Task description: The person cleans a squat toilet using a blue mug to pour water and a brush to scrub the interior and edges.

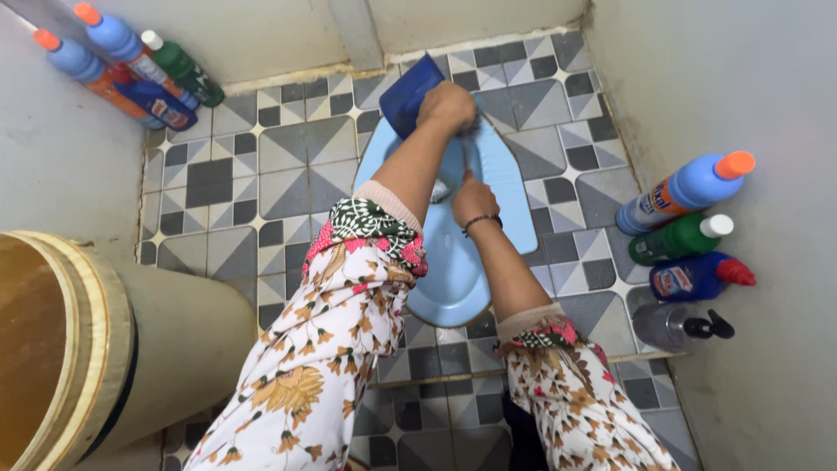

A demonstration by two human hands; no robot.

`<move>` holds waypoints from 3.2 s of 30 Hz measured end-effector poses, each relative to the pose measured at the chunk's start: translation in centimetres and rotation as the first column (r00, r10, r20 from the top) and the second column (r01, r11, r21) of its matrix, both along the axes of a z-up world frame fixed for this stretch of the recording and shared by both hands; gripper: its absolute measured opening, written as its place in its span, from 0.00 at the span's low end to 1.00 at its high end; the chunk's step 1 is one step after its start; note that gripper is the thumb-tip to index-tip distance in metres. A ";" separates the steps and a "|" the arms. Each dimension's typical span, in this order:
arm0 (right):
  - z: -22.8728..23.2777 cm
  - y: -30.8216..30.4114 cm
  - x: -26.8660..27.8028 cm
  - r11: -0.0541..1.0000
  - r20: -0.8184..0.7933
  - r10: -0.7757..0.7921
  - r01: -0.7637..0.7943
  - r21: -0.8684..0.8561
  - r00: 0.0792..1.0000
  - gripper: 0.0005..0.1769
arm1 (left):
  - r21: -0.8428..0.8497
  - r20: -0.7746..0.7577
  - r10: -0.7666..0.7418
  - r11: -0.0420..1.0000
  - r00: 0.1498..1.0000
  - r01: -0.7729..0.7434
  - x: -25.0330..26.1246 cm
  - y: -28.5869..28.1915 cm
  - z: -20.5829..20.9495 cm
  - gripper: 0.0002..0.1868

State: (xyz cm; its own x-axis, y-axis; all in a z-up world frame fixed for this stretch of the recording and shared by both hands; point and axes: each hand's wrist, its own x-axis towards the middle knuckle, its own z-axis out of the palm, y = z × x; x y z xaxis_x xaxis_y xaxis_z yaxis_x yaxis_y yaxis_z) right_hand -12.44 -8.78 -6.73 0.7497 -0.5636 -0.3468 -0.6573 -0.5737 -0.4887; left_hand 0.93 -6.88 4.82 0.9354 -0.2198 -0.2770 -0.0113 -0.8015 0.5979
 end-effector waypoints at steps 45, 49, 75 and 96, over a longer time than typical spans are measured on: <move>5.1 18.7 -7.5 0.912 -0.270 0.396 -0.409 0.006 0.878 0.25 | 0.092 -0.053 -0.011 0.996 0.999 0.016 -13.5 32.5 1.4 0.23; 4.9 18.0 -8.4 0.894 -0.320 0.422 -0.448 -0.010 0.849 0.25 | 0.044 -0.031 -0.043 0.998 0.999 0.045 -13.9 32.7 1.9 0.25; 3.8 18.8 -11.3 0.865 -0.365 0.452 -0.501 -0.045 0.814 0.26 | 0.052 -0.043 -0.127 0.990 0.991 0.130 -13.6 29.8 1.4 0.21; 5.3 19.4 -8.4 0.881 -0.353 0.443 -0.472 0.003 0.824 0.29 | 0.121 -0.075 -0.097 0.987 0.992 0.106 -15.4 30.8 4.2 0.18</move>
State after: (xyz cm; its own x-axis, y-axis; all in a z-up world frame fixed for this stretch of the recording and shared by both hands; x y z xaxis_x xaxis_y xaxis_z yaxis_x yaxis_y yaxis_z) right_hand -20.83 10.57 -1.41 0.7759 -0.2216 -0.5907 -0.4235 -0.8769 -0.2273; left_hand -14.51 23.94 9.02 0.8879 -0.2725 -0.3707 -0.0593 -0.8667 0.4952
